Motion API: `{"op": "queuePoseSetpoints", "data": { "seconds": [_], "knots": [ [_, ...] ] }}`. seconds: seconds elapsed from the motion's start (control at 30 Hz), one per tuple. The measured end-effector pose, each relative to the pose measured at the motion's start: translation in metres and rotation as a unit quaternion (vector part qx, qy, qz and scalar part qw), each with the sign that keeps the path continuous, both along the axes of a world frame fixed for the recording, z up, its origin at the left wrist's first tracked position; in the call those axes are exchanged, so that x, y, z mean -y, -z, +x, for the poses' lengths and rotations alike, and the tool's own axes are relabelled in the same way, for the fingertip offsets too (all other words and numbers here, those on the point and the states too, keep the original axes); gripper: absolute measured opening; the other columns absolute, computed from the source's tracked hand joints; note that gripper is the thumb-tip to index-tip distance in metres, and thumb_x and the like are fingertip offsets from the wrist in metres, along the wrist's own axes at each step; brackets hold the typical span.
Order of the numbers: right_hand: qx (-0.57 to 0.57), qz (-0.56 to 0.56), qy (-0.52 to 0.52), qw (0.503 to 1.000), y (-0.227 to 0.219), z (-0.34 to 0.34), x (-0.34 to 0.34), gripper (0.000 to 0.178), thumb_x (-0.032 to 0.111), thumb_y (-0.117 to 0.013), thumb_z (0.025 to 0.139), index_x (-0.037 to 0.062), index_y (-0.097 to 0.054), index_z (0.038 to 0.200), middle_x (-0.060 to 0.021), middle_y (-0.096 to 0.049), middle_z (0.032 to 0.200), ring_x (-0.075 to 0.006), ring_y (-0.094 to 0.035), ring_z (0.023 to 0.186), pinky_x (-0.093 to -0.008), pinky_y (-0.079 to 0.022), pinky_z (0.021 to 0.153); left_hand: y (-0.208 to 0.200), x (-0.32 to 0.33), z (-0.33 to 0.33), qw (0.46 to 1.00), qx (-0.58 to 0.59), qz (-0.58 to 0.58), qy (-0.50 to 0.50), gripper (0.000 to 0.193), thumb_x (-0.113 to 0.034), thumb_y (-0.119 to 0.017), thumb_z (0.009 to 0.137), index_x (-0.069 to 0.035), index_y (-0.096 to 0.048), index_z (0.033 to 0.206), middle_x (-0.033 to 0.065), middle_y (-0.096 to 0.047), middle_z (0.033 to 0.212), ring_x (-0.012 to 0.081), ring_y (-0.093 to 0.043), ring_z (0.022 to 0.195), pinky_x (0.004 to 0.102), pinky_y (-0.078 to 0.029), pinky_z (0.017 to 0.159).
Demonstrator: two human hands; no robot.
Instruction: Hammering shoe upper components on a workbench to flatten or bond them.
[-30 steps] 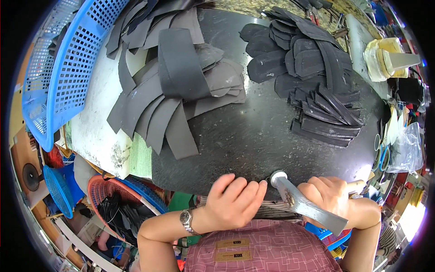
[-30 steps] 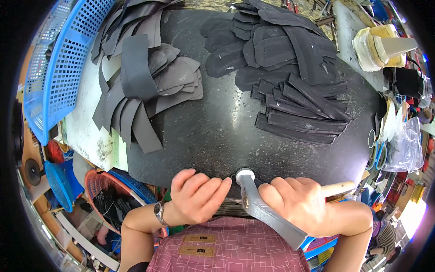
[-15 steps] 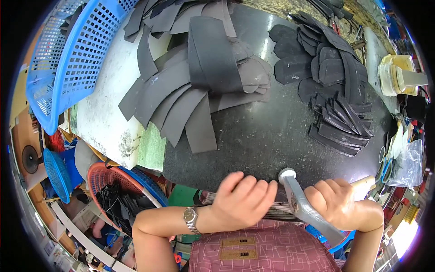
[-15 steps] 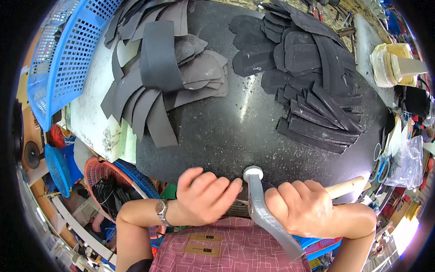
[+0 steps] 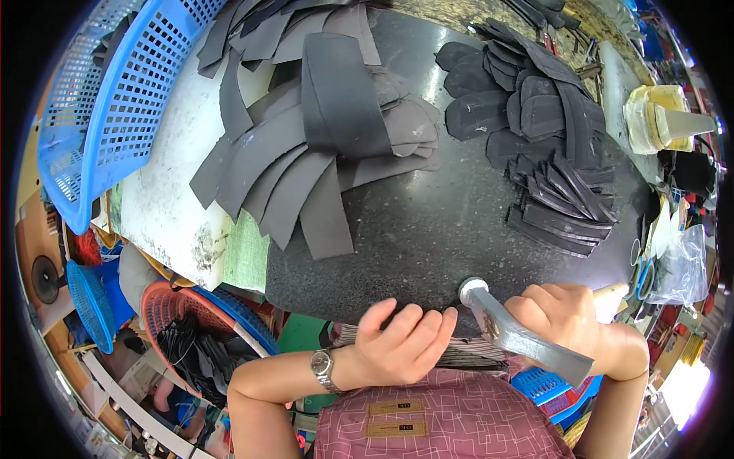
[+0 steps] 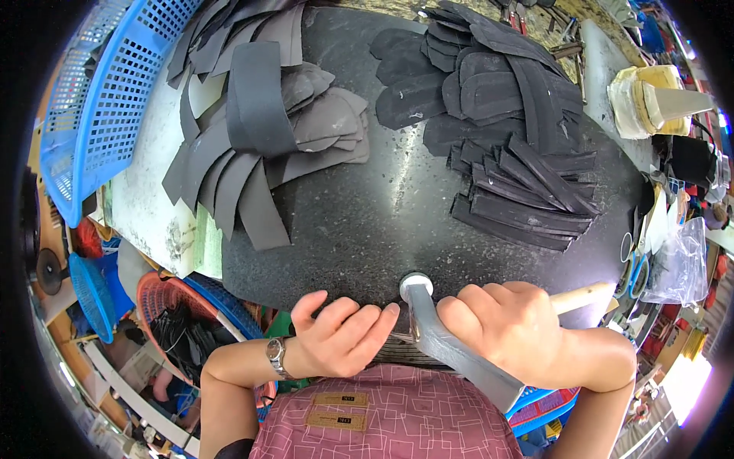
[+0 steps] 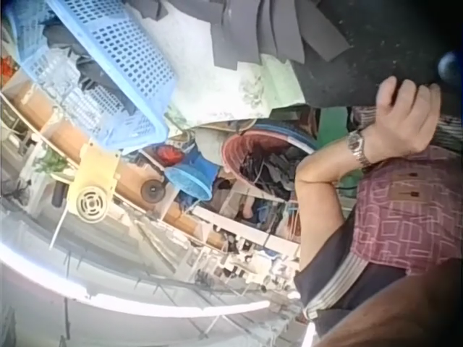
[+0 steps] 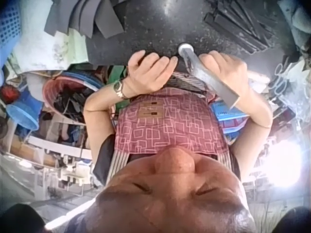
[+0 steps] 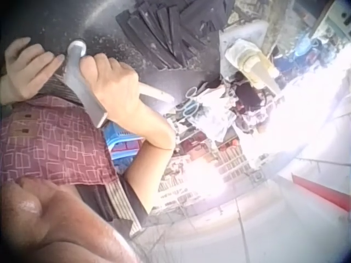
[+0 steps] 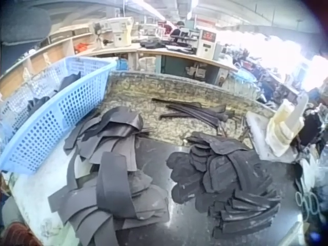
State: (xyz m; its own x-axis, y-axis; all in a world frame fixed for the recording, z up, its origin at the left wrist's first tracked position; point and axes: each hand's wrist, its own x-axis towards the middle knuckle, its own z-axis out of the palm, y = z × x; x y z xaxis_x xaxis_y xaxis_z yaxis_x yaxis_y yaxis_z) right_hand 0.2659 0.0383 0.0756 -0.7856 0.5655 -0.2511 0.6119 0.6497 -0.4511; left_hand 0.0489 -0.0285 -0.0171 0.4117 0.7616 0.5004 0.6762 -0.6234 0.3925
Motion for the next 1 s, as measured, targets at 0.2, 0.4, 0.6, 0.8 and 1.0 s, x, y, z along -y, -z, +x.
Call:
{"op": "queuePoseSetpoints", "data": {
  "seconds": [0.2, 0.4, 0.6, 0.8, 1.0],
  "knots": [
    [0.011, 0.078, -0.069, 0.994, -0.003, -0.008, -0.004, 0.027, 0.019, -0.058, 0.060, 0.0066, -0.051, 0.083, 0.0011, -0.040, 0.062, -0.0111, -0.047, 0.047, -0.0255, -0.036, 0.040, -0.006, -0.004, 0.003, 0.990, -0.111, 0.084, 0.021, 0.020, -0.016, -0.057, 0.073, -0.007, -0.069, 0.086, -0.0008, -0.051, 0.074, 0.0133, -0.051, 0.076, 0.0289, -0.040, 0.079],
    [0.018, 0.123, -0.078, 0.989, 0.001, -0.007, 0.010, 0.028, 0.020, -0.060, 0.059, 0.0072, -0.050, 0.081, 0.0009, -0.039, 0.062, -0.0113, -0.048, 0.047, -0.0257, -0.035, 0.039, -0.014, 0.004, -0.001, 0.984, -0.150, 0.043, 0.082, 0.031, -0.015, -0.054, 0.075, 0.001, -0.069, 0.098, 0.0010, -0.049, 0.073, 0.0145, -0.049, 0.073, 0.0275, -0.042, 0.074],
    [-0.065, 0.080, -0.023, 0.994, 0.004, -0.009, -0.003, 0.027, 0.023, -0.060, 0.064, 0.0072, -0.051, 0.083, 0.0005, -0.040, 0.062, -0.0100, -0.048, 0.048, -0.0257, -0.036, 0.039, -0.019, 0.003, 0.001, 0.971, -0.128, -0.003, 0.201, 0.034, -0.014, -0.051, 0.078, 0.008, -0.065, 0.100, 0.0024, -0.047, 0.070, 0.0152, -0.046, 0.066, 0.0267, -0.040, 0.063],
    [-0.038, 0.083, -0.008, 0.996, 0.015, 0.011, 0.029, 0.026, 0.021, -0.061, 0.066, 0.0063, -0.050, 0.084, -0.0005, -0.041, 0.063, -0.0128, -0.050, 0.047, -0.0280, -0.040, 0.040, -0.019, -0.004, -0.001, 0.960, -0.151, 0.014, 0.236, 0.030, -0.015, -0.053, 0.077, 0.006, -0.065, 0.096, 0.0019, -0.047, 0.069, 0.0139, -0.045, 0.062, 0.0259, -0.035, 0.057],
    [-0.040, 0.053, 0.061, 0.996, 0.012, 0.013, 0.036, 0.026, 0.019, -0.062, 0.068, 0.0065, -0.049, 0.086, -0.0032, -0.044, 0.064, -0.0175, -0.054, 0.050, -0.0310, -0.044, 0.043, -0.019, -0.016, 0.003, 0.990, -0.073, -0.114, 0.041, 0.020, -0.018, -0.065, 0.079, -0.004, -0.057, 0.092, 0.0005, -0.047, 0.070, 0.0156, -0.048, 0.058, 0.0294, -0.035, 0.053]
  ]
}}
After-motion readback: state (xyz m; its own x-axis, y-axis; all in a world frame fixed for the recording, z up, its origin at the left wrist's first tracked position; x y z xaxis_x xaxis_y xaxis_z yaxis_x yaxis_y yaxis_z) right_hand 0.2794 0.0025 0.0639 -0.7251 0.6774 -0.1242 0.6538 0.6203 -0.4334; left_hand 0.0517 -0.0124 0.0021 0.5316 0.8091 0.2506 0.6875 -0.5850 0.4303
